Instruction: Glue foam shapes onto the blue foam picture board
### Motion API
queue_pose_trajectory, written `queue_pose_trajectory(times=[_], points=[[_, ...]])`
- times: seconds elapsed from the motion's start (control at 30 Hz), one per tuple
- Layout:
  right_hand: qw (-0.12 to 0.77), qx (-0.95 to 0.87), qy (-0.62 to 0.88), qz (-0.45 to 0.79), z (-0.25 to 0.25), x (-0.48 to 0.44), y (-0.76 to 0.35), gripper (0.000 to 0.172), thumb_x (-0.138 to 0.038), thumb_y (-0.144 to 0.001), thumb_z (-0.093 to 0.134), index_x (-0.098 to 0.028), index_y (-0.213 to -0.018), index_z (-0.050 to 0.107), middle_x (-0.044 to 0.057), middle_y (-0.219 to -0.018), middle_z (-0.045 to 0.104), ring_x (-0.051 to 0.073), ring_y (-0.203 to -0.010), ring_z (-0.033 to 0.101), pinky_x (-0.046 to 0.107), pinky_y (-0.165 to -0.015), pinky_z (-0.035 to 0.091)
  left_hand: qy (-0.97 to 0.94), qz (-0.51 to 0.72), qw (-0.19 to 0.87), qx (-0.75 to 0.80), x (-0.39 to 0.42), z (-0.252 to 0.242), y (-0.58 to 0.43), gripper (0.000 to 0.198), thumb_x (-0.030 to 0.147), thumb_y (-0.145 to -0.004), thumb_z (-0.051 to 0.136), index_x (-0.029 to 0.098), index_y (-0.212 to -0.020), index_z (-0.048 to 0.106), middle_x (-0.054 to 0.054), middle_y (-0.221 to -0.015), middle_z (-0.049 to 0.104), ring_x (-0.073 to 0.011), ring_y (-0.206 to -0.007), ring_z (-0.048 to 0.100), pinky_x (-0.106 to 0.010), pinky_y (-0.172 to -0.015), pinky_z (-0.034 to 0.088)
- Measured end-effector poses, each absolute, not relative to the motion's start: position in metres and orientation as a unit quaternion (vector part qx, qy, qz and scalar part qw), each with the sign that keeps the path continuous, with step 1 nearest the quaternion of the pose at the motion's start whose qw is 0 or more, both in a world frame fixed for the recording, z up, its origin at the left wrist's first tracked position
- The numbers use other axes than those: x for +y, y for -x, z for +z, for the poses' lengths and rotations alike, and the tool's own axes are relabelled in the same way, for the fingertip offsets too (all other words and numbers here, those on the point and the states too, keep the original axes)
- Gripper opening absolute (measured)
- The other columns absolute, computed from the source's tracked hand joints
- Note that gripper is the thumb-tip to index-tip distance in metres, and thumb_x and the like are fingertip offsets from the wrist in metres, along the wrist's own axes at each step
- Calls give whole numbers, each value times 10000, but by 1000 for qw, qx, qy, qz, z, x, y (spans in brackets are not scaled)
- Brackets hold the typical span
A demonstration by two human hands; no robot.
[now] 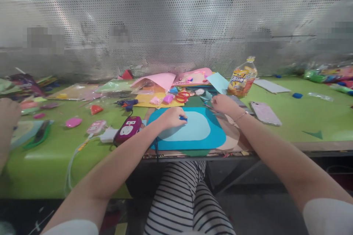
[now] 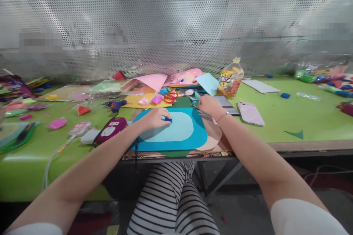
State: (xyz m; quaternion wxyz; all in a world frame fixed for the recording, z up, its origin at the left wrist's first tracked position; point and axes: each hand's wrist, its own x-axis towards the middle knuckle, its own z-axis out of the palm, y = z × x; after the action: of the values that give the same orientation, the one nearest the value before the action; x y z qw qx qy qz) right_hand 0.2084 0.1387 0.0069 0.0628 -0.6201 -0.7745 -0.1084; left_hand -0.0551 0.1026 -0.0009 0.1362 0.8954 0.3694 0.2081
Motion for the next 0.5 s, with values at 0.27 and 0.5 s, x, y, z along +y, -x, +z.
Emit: queue_pose_trajectory(times=[0.27,0.5], points=[[41,-853,505,-125,3,177,-164,326,-147,-838,408,-115,-1102,597,170,-1287,483,287,-1154,452,368,-922,378,-896,201,138,371,104,-1,54,175,265,-685,675,154,-816,704,-65,-861,661,-173,-817,598,-264,-741,441],[34,-819,572,-29,12,226,-136,282,-100,-824,435,-120,-1072,566,150,-1130,617,220,-1047,571,276,-846,408,-905,179,134,362,106,-3,55,162,282,-708,655,169,-816,695,-51,-821,641,-163,-787,572,-267,-730,434]])
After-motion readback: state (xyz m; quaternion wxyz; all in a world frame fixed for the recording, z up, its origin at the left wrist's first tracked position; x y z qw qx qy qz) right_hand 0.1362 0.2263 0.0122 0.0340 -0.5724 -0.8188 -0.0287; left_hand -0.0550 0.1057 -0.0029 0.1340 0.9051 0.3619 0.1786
